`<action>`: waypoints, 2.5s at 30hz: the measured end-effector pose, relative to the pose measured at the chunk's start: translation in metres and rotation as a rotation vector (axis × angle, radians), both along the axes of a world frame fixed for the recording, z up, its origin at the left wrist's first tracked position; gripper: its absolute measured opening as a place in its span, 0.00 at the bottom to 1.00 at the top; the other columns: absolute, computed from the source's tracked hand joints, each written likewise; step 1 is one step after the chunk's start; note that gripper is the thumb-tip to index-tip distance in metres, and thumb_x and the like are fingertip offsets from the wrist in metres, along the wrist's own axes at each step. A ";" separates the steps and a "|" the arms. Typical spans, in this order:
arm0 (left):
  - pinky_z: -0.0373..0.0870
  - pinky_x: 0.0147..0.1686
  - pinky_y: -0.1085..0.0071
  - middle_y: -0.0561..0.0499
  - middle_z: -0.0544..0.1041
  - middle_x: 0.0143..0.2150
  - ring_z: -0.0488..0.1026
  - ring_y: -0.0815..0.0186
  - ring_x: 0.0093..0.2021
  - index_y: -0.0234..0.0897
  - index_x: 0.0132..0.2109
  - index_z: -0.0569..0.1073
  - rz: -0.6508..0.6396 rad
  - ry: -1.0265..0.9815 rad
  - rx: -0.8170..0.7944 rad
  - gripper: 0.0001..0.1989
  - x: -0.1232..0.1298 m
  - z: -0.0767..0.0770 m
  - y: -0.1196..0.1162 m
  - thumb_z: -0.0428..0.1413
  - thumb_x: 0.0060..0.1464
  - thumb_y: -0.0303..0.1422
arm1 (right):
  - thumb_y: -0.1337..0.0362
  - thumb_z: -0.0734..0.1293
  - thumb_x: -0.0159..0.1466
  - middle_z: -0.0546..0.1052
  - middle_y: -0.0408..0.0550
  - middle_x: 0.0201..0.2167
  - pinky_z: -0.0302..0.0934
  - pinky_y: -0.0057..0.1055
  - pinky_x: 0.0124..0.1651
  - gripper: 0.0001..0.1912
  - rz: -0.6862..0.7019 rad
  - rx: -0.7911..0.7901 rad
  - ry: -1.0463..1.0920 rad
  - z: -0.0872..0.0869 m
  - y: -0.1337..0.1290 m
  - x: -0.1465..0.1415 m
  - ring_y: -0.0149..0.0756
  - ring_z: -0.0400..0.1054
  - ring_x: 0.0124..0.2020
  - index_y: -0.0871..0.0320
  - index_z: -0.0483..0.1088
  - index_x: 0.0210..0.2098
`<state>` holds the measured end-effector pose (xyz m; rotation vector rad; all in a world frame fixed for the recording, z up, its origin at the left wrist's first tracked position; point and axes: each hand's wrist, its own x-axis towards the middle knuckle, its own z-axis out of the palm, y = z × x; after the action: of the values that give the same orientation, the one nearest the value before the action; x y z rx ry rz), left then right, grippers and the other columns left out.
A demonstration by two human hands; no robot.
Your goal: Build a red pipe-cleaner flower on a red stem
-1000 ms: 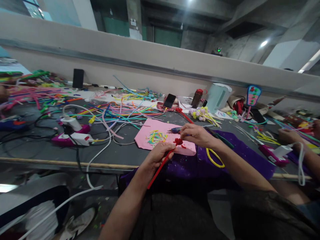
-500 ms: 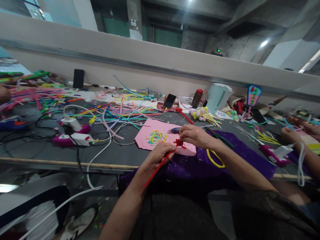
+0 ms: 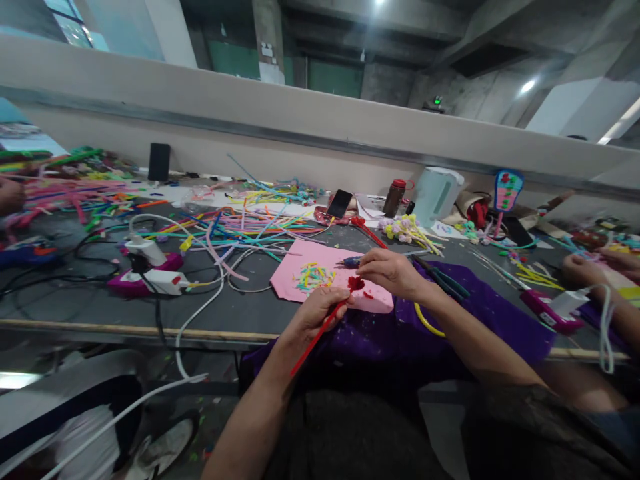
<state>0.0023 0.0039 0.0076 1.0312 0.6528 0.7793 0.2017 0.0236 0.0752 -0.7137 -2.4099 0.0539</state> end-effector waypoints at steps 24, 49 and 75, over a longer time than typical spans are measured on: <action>0.50 0.11 0.83 0.57 0.70 0.21 0.58 0.80 0.12 0.33 0.34 0.72 0.272 0.031 0.204 0.13 0.004 -0.010 -0.014 0.57 0.47 0.40 | 0.62 0.66 0.57 0.68 0.38 0.20 0.57 0.22 0.21 0.06 -0.218 -0.681 1.009 -0.048 -0.049 -0.050 0.25 0.63 0.19 0.59 0.67 0.29; 0.51 0.12 0.81 0.56 0.69 0.20 0.56 0.78 0.14 0.33 0.33 0.72 0.251 0.125 0.245 0.14 0.004 -0.007 -0.016 0.58 0.46 0.41 | 0.57 0.65 0.57 0.67 0.39 0.18 0.53 0.22 0.19 0.11 -0.201 -0.693 0.998 -0.052 -0.047 -0.047 0.23 0.58 0.16 0.59 0.66 0.26; 0.51 0.12 0.82 0.56 0.70 0.20 0.57 0.79 0.13 0.33 0.32 0.71 0.252 0.135 0.215 0.14 0.004 -0.007 -0.015 0.58 0.45 0.41 | 0.57 0.67 0.55 0.67 0.39 0.20 0.54 0.22 0.20 0.11 -0.154 -0.842 1.208 -0.067 -0.040 -0.062 0.24 0.57 0.18 0.58 0.66 0.27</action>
<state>0.0065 -0.0109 0.0009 1.2197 0.8391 1.0218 0.1400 -0.0169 0.0086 -0.8491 -1.0921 1.1279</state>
